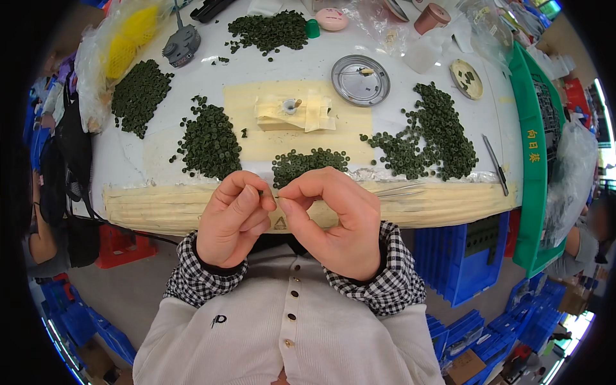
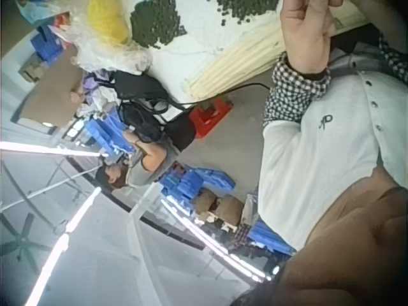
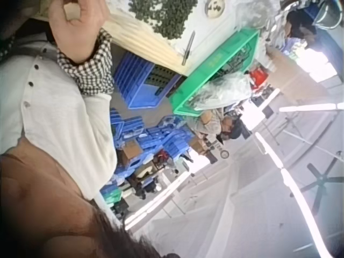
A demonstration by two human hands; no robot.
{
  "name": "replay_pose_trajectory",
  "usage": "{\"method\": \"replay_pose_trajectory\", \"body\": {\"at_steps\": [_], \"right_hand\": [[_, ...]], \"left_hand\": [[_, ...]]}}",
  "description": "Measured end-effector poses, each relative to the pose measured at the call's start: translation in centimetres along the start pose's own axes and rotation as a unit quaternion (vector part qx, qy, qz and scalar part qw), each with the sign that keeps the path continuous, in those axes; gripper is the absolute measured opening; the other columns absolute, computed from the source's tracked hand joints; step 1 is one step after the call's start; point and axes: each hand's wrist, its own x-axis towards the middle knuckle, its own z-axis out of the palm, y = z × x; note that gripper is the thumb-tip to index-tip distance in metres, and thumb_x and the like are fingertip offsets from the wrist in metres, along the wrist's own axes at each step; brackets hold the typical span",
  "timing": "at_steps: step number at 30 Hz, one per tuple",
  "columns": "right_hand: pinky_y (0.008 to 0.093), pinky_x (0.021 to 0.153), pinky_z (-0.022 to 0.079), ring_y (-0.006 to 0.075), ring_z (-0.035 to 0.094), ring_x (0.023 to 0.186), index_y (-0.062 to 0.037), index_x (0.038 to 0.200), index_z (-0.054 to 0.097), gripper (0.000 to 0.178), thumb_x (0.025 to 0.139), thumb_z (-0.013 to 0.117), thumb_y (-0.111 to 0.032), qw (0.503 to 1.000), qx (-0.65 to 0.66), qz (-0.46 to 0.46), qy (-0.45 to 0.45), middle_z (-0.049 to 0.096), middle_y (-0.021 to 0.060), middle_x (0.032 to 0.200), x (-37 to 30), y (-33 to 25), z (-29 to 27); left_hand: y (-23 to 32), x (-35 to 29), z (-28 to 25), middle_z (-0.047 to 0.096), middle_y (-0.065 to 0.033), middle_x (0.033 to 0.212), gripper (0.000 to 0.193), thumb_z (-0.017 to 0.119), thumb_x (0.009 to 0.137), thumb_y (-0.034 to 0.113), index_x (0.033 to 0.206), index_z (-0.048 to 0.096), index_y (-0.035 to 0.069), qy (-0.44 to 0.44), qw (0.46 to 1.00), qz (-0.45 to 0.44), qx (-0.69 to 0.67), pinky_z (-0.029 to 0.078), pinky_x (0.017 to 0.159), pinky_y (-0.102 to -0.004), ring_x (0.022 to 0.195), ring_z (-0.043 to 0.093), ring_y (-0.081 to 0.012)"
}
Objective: Assembling small green plastic components onto white strips at a factory workbench.
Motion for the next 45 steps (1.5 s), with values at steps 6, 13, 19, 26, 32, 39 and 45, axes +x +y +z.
{"method": "replay_pose_trajectory", "body": {"at_steps": [6, 13, 19, 26, 32, 39, 45], "right_hand": [[0.0258, 0.060, 0.047, 0.0176, 0.060, 0.068, 0.0011, 0.082, 0.062, 0.012, 0.071, 0.067, 0.006, 0.999, -0.022, -0.026, 0.003, 0.062, 0.0090, 0.078, 0.1, 0.1, 0.2], [0.0270, 0.057, 0.046, 0.0189, 0.057, 0.065, -0.0006, 0.079, 0.063, 0.014, 0.067, 0.069, 0.006, 0.994, -0.087, -0.064, 0.030, 0.059, 0.0079, 0.075, 0.1, -0.3, 0.6], [0.0274, 0.055, 0.045, 0.0195, 0.056, 0.063, -0.0018, 0.080, 0.064, 0.017, 0.065, 0.070, 0.006, 0.992, -0.092, -0.076, 0.045, 0.058, 0.0075, 0.073, -0.3, -0.3, 0.9], [0.0273, 0.053, 0.045, 0.0200, 0.057, 0.064, -0.0024, 0.080, 0.065, 0.022, 0.060, 0.070, 0.007, 0.976, -0.163, -0.126, 0.073, 0.058, 0.0072, 0.073, -0.5, -0.6, 1.3], [0.0275, 0.053, 0.046, 0.0202, 0.058, 0.065, -0.0018, 0.084, 0.067, 0.025, 0.061, 0.070, 0.008, 0.971, -0.156, -0.172, 0.053, 0.059, 0.0072, 0.075, -0.6, -0.6, 1.5], [0.0263, 0.058, 0.047, 0.0174, 0.059, 0.069, -0.0018, 0.083, 0.067, 0.020, 0.066, 0.070, 0.007, 0.995, 0.037, -0.041, -0.086, 0.060, 0.0083, 0.078, 0.1, -0.6, -0.9], [0.0264, 0.057, 0.048, 0.0180, 0.059, 0.068, -0.0018, 0.083, 0.066, 0.019, 0.067, 0.072, 0.005, 0.993, -0.034, -0.072, -0.091, 0.060, 0.0086, 0.078, 0.3, -0.9, -1.6]], "left_hand": [[0.1, -0.2, 0.5, 0.064, -0.0062, 0.088, 0.016, 0.062, 0.085, 0.002, 0.101, 0.061, 0.002, 0.043, 0.998, 0.013, 0.047, 0.035, 0.051, -0.0169, 0.063, 0.049, -0.0041], [-0.6, -0.2, -0.3, 0.065, -0.0092, 0.091, 0.014, 0.064, 0.080, -0.006, 0.092, 0.063, 0.000, -0.006, 0.996, 0.077, 0.048, 0.048, 0.069, -0.0217, 0.084, 0.061, -0.0120], [-0.6, -0.3, -0.2, 0.065, -0.0104, 0.091, 0.015, 0.066, 0.077, -0.009, 0.090, 0.063, -0.001, 0.010, 0.995, 0.083, 0.057, 0.051, 0.079, -0.0260, 0.085, 0.062, -0.0145], [-0.8, -0.4, 0.0, 0.066, -0.0109, 0.089, 0.014, 0.066, 0.078, -0.008, 0.090, 0.064, -0.001, 0.023, 0.992, 0.095, 0.077, 0.051, 0.078, -0.0263, 0.082, 0.063, -0.0148], [-0.2, -0.4, -0.4, 0.066, -0.0103, 0.085, 0.011, 0.064, 0.080, -0.006, 0.090, 0.064, -0.001, -0.005, 0.999, 0.053, 0.000, 0.052, 0.070, -0.0231, 0.076, 0.062, -0.0129], [0.3, -0.4, -0.6, 0.066, -0.0088, 0.084, 0.010, 0.067, 0.079, -0.003, 0.089, 0.063, -0.001, -0.036, 0.995, -0.026, 0.087, 0.051, 0.066, -0.0218, 0.069, 0.059, -0.0090], [0.5, -0.2, -0.6, 0.065, -0.0045, 0.079, 0.008, 0.069, 0.080, 0.002, 0.085, 0.065, -0.001, -0.054, 0.984, -0.015, 0.170, 0.046, 0.064, -0.0192, 0.070, 0.057, -0.0061]]}}
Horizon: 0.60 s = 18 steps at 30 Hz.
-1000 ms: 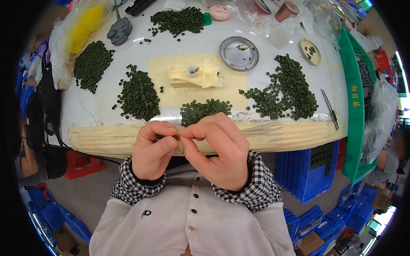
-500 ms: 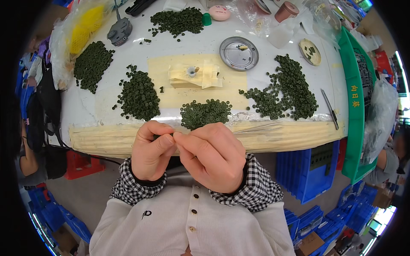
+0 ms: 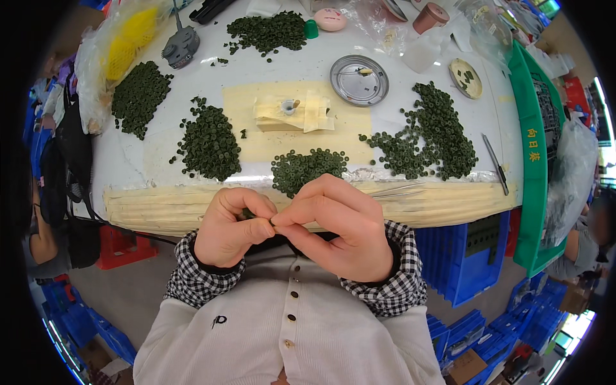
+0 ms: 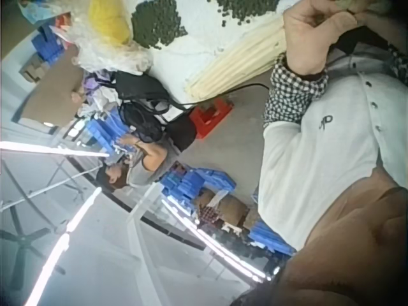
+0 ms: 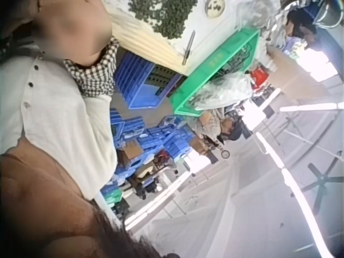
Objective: Assembling small green plastic components onto white strips at a factory workbench.
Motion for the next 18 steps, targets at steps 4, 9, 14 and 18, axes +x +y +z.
{"method": "replay_pose_trajectory", "body": {"at_steps": [4, 9, 14, 18], "right_hand": [[0.0273, 0.055, 0.047, 0.0196, 0.058, 0.066, -0.0020, 0.083, 0.066, 0.020, 0.065, 0.073, 0.004, 0.997, -0.070, -0.033, 0.008, 0.059, 0.0086, 0.077, -0.01, 0.30, 0.06], [0.0274, 0.055, 0.047, 0.0200, 0.058, 0.066, -0.0015, 0.083, 0.065, 0.020, 0.065, 0.072, 0.005, 0.997, -0.074, -0.034, 0.006, 0.059, 0.0088, 0.076, -0.11, 0.32, 0.18], [0.0271, 0.055, 0.048, 0.0198, 0.059, 0.066, -0.0010, 0.083, 0.065, 0.019, 0.066, 0.072, 0.004, 0.998, -0.061, -0.025, 0.010, 0.059, 0.0087, 0.077, -0.07, 0.37, 0.29], [0.0271, 0.055, 0.049, 0.0196, 0.060, 0.066, -0.0010, 0.083, 0.065, 0.018, 0.067, 0.072, 0.004, 0.998, -0.056, -0.032, 0.016, 0.060, 0.0088, 0.077, -0.12, 0.56, 0.53]], "left_hand": [[1.02, -0.38, 0.68, 0.065, -0.0013, 0.078, 0.007, 0.066, 0.082, 0.004, 0.087, 0.067, -0.001, 0.046, 0.989, 0.019, 0.139, 0.038, 0.057, -0.0171, 0.065, 0.048, -0.0019], [0.46, -0.35, 0.27, 0.064, 0.0010, 0.077, 0.008, 0.064, 0.083, 0.005, 0.088, 0.067, -0.001, 0.048, 0.979, 0.039, 0.195, 0.032, 0.053, -0.0176, 0.060, 0.038, -0.0006], [0.38, -0.35, 0.65, 0.065, 0.0007, 0.078, 0.008, 0.063, 0.084, 0.006, 0.088, 0.066, -0.002, 0.056, 0.979, 0.045, 0.189, 0.033, 0.053, -0.0168, 0.060, 0.039, -0.0002], [0.37, -0.34, 0.59, 0.066, -0.0003, 0.080, 0.009, 0.063, 0.084, 0.006, 0.088, 0.066, -0.002, 0.056, 0.978, 0.045, 0.193, 0.033, 0.053, -0.0165, 0.060, 0.039, 0.0000]]}}
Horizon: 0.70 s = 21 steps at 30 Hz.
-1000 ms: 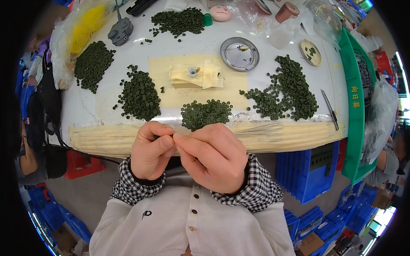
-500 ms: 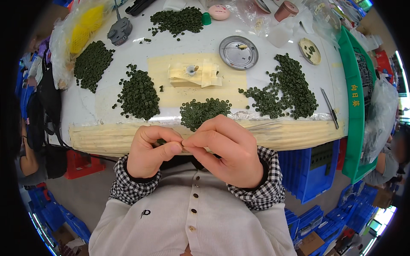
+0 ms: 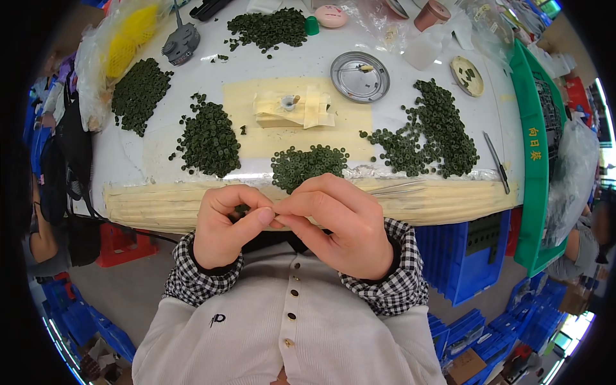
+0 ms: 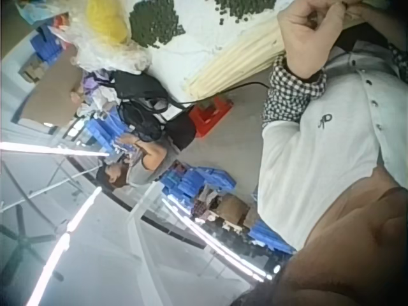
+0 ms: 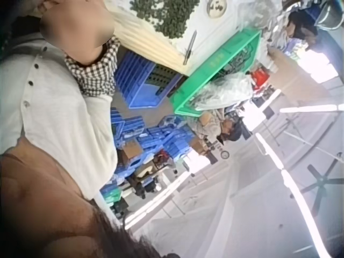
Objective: Assembling small green plastic components onto white strips at a factory workbench.
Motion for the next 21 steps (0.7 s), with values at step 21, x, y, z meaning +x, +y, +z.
{"method": "replay_pose_trajectory", "body": {"at_steps": [21], "right_hand": [[0.0247, 0.066, 0.052, 0.0160, 0.063, 0.075, 0.0023, 0.086, 0.064, 0.015, 0.072, 0.063, 0.008, 0.965, 0.206, 0.163, 0.001, 0.063, 0.0113, 0.084, -0.91, 0.25, 0.65]], "left_hand": [[-0.40, -0.31, 0.17, 0.064, 0.0018, 0.073, 0.008, 0.063, 0.082, 0.002, 0.088, 0.067, -0.001, 0.021, 0.998, 0.060, 0.026, 0.030, 0.047, -0.0152, 0.054, 0.036, 0.0025]]}}
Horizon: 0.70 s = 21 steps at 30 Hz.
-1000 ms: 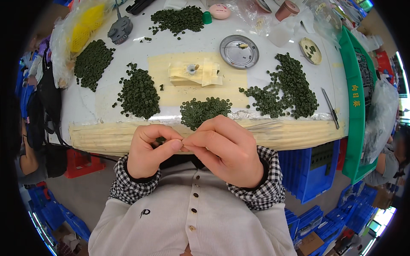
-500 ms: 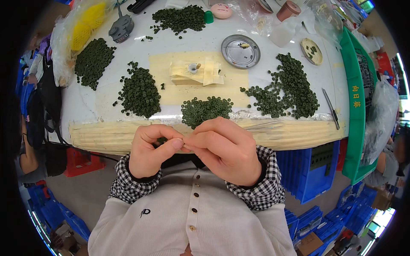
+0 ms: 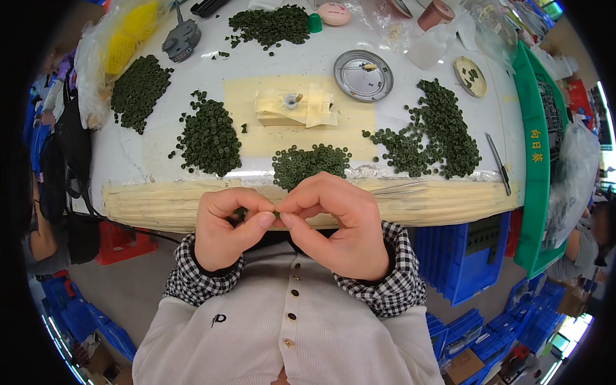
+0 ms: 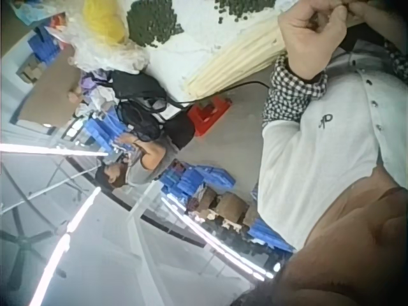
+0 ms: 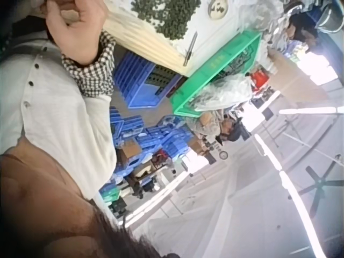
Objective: Assembling small green plastic components onto white strips at a factory workbench.
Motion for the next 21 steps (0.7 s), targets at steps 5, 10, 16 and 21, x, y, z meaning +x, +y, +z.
{"method": "replay_pose_trajectory", "body": {"at_steps": [5, 10, 16, 21], "right_hand": [[0.0236, 0.067, 0.052, 0.0148, 0.063, 0.074, 0.0022, 0.086, 0.063, 0.014, 0.073, 0.063, 0.007, 1.000, 0.003, 0.011, 0.010, 0.062, 0.0108, 0.084, 0.0, 0.0, 0.5], [0.0238, 0.065, 0.052, 0.0146, 0.062, 0.074, 0.0026, 0.086, 0.063, 0.013, 0.074, 0.064, 0.007, 1.000, -0.023, -0.012, 0.015, 0.062, 0.0102, 0.083, 0.0, 0.1, 0.7], [0.0226, 0.065, 0.045, 0.0123, 0.058, 0.071, 0.0029, 0.090, 0.063, 0.016, 0.075, 0.065, 0.006, 0.985, -0.089, -0.016, 0.144, 0.062, 0.0087, 0.082, 0.2, -0.5, -0.8], [0.0281, 0.062, 0.043, 0.0182, 0.054, 0.070, -0.0001, 0.081, 0.063, 0.013, 0.070, 0.069, 0.004, 0.942, -0.312, -0.063, 0.105, 0.060, 0.0068, 0.077, 0.3, -0.9, -3.2]], "left_hand": [[-0.1, -0.1, -0.1, 0.060, 0.0041, 0.068, 0.007, 0.064, 0.082, 0.002, 0.087, 0.066, -0.001, 0.013, 1.000, 0.001, 0.025, 0.030, 0.046, -0.0153, 0.053, 0.037, 0.0025], [-0.3, -0.3, 0.2, 0.060, 0.0037, 0.068, 0.006, 0.063, 0.083, 0.001, 0.088, 0.066, -0.001, 0.036, 0.999, 0.005, 0.009, 0.030, 0.047, -0.0147, 0.054, 0.037, 0.0024], [0.9, -0.2, -1.3, 0.060, -0.0032, 0.072, 0.012, 0.052, 0.092, 0.012, 0.094, 0.058, 0.002, 0.080, 0.955, -0.139, -0.251, 0.026, 0.043, -0.0179, 0.048, 0.031, -0.0018], [1.0, 0.2, -3.2, 0.050, 0.0006, 0.071, 0.018, 0.042, 0.098, 0.021, 0.099, 0.053, 0.006, 0.163, 0.905, -0.126, -0.371, 0.021, 0.041, -0.0175, 0.048, 0.027, -0.0027]]}}
